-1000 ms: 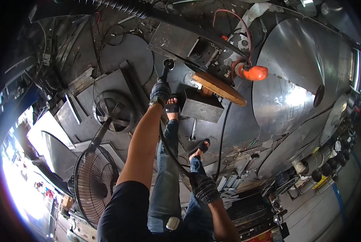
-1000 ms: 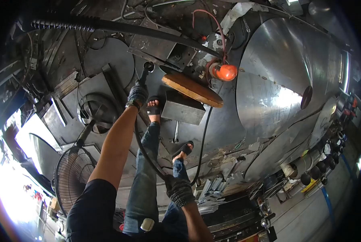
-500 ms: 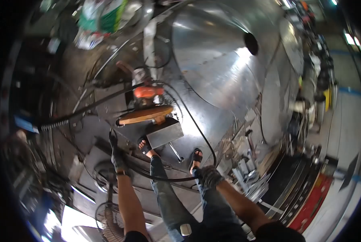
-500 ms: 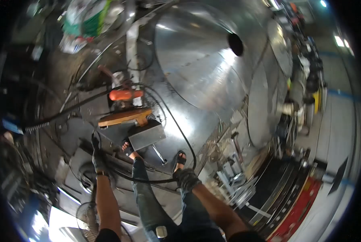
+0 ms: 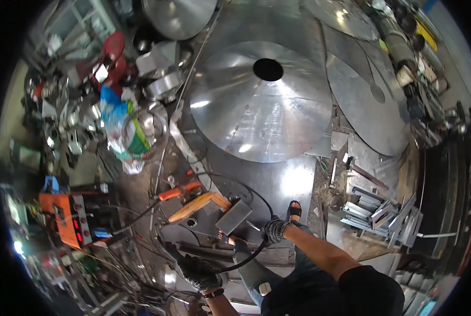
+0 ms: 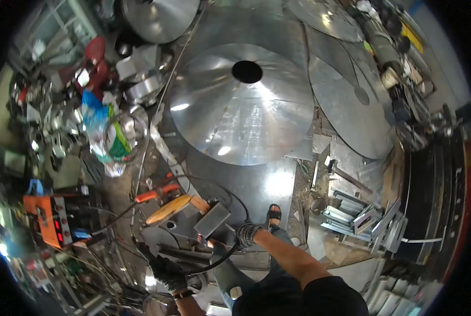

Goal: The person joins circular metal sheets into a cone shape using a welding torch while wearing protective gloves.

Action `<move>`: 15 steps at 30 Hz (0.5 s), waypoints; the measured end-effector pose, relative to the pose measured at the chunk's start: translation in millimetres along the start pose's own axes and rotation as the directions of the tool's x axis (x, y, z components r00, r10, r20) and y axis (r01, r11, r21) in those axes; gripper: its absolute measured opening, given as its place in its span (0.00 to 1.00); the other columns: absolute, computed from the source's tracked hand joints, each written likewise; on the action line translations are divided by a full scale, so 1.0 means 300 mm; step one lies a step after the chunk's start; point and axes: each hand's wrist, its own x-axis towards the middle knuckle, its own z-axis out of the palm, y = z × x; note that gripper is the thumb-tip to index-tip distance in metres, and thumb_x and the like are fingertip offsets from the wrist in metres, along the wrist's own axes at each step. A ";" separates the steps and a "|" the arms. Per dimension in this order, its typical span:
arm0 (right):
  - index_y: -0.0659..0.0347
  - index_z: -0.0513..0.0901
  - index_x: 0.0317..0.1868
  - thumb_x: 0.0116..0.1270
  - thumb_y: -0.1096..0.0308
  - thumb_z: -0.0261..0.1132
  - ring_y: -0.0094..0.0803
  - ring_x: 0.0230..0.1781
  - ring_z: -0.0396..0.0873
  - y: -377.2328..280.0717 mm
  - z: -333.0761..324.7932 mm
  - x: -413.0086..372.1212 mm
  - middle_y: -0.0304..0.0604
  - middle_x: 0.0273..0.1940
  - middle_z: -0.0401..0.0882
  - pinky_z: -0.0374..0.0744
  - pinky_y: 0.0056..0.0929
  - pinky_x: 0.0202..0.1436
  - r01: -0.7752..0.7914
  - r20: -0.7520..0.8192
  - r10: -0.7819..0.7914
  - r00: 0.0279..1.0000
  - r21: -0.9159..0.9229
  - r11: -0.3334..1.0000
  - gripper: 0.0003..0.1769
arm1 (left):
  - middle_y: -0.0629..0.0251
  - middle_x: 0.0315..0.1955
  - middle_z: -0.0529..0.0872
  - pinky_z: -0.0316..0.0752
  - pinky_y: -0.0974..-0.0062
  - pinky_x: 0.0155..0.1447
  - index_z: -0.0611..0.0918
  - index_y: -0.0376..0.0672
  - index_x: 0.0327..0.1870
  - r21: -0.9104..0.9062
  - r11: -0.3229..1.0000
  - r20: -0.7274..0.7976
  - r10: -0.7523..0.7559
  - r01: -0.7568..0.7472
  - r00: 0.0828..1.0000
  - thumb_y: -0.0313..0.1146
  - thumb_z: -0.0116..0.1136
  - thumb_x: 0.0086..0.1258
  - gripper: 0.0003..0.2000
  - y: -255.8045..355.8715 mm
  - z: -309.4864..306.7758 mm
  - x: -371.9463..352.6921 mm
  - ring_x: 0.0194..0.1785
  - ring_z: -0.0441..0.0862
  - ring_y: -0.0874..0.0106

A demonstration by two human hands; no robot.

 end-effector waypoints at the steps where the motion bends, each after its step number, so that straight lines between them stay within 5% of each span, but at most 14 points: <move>1: 0.53 0.92 0.47 0.60 0.53 0.75 0.52 0.46 0.90 0.038 0.014 -0.059 0.49 0.44 0.92 0.85 0.54 0.55 0.156 -0.068 -0.147 0.987 0.161 0.975 0.18 | 0.80 0.18 0.66 0.53 0.81 0.16 0.86 0.49 0.47 0.009 1.000 0.052 0.007 -0.007 0.999 0.47 0.51 0.87 0.15 -0.021 0.078 -0.040 0.14 0.59 0.84; 2: 0.53 0.92 0.47 0.60 0.53 0.75 0.52 0.46 0.90 0.082 0.032 -0.107 0.49 0.44 0.92 0.85 0.54 0.55 0.151 -0.104 -0.134 0.986 0.179 0.972 0.18 | 0.80 0.18 0.66 0.53 0.81 0.16 0.86 0.49 0.47 0.033 0.999 0.086 -0.001 -0.002 0.996 0.47 0.51 0.87 0.15 -0.036 0.224 -0.090 0.14 0.59 0.84; 4: 0.51 0.91 0.53 0.69 0.51 0.72 0.49 0.45 0.90 0.206 0.039 -0.195 0.52 0.42 0.92 0.84 0.51 0.56 0.269 -0.311 -0.191 0.931 0.231 0.935 0.19 | 0.80 0.18 0.66 0.55 0.81 0.16 0.82 0.45 0.59 0.147 0.961 0.102 0.222 -0.236 0.970 0.45 0.46 0.88 0.16 -0.096 0.561 -0.189 0.15 0.61 0.84; 6: 0.50 0.91 0.56 0.73 0.49 0.70 0.47 0.44 0.90 0.360 0.035 -0.384 0.53 0.42 0.92 0.84 0.50 0.57 0.336 -0.405 -0.223 0.887 0.236 0.912 0.19 | 0.79 0.20 0.70 0.56 0.82 0.16 0.83 0.44 0.58 0.125 0.953 0.304 0.226 -0.274 0.925 0.45 0.51 0.87 0.15 -0.121 0.884 -0.304 0.15 0.62 0.84; 8: 0.47 0.84 0.69 0.79 0.59 0.61 0.42 0.47 0.89 0.618 -0.001 -0.659 0.52 0.53 0.91 0.85 0.40 0.52 0.518 -0.825 -0.240 0.512 0.074 0.852 0.21 | 0.79 0.20 0.71 0.58 0.82 0.17 0.84 0.44 0.58 0.150 0.953 0.280 0.212 -0.261 0.936 0.46 0.53 0.87 0.16 -0.147 1.027 -0.310 0.16 0.64 0.83; 9: 0.45 0.81 0.72 0.78 0.63 0.60 0.42 0.47 0.89 0.708 -0.045 -0.874 0.44 0.52 0.92 0.85 0.39 0.54 0.365 -0.528 0.227 0.818 0.783 0.503 0.23 | 0.78 0.21 0.72 0.60 0.83 0.18 0.84 0.44 0.57 0.182 0.954 0.239 0.191 -0.237 0.952 0.47 0.55 0.86 0.16 -0.148 1.076 -0.300 0.17 0.66 0.83; 10: 0.52 0.83 0.68 0.76 0.64 0.63 0.39 0.46 0.89 0.991 0.295 -0.837 0.43 0.51 0.92 0.85 0.41 0.52 0.536 -0.714 0.417 0.563 0.699 0.473 0.22 | 0.78 0.21 0.72 0.60 0.83 0.18 0.84 0.44 0.57 0.185 0.954 0.249 0.185 -0.234 0.951 0.47 0.55 0.86 0.16 -0.144 1.116 -0.279 0.17 0.66 0.83; 11: 0.52 0.83 0.68 0.76 0.64 0.63 0.39 0.46 0.89 1.352 0.580 -0.932 0.43 0.51 0.92 0.85 0.41 0.52 0.537 -0.719 0.421 0.553 0.694 0.479 0.22 | 0.77 0.21 0.73 0.62 0.82 0.20 0.85 0.44 0.56 0.238 0.945 0.272 0.156 -0.223 0.950 0.49 0.57 0.85 0.17 -0.145 1.153 -0.247 0.18 0.68 0.82; 12: 0.52 0.85 0.56 0.74 0.59 0.63 0.42 0.42 0.88 1.496 0.808 -1.070 0.45 0.48 0.90 0.83 0.45 0.45 -0.127 -0.512 0.725 0.461 0.770 0.625 0.15 | 0.77 0.21 0.74 0.63 0.82 0.22 0.85 0.45 0.55 0.292 0.932 0.289 0.126 -0.213 0.949 0.51 0.59 0.83 0.18 -0.149 1.183 -0.222 0.20 0.70 0.82; 13: 0.52 0.88 0.43 0.72 0.53 0.64 0.45 0.38 0.86 1.594 1.016 -1.180 0.47 0.44 0.89 0.82 0.49 0.38 -0.731 -0.392 0.907 0.151 0.574 0.370 0.14 | 0.77 0.21 0.74 0.63 0.82 0.22 0.85 0.45 0.55 0.293 0.932 0.290 0.124 -0.212 0.949 0.51 0.59 0.83 0.18 -0.155 1.222 -0.211 0.20 0.70 0.82; 14: 0.53 0.88 0.46 0.74 0.53 0.61 0.45 0.44 0.87 1.611 1.299 -1.352 0.49 0.46 0.89 0.83 0.51 0.39 -0.788 -0.323 0.944 -0.067 0.597 0.149 0.16 | 0.76 0.22 0.76 0.64 0.81 0.24 0.86 0.45 0.53 0.342 0.922 0.269 0.091 -0.184 0.959 0.53 0.62 0.81 0.19 -0.166 1.270 -0.197 0.20 0.70 0.81; 15: 0.53 0.88 0.46 0.74 0.53 0.61 0.45 0.44 0.87 1.540 1.444 -1.581 0.49 0.46 0.89 0.83 0.51 0.39 -0.787 -0.318 0.946 -0.065 0.599 0.147 0.16 | 0.76 0.23 0.78 0.64 0.80 0.25 0.87 0.44 0.51 0.392 0.907 0.246 0.060 -0.156 0.967 0.54 0.64 0.80 0.20 -0.178 1.301 -0.182 0.21 0.71 0.80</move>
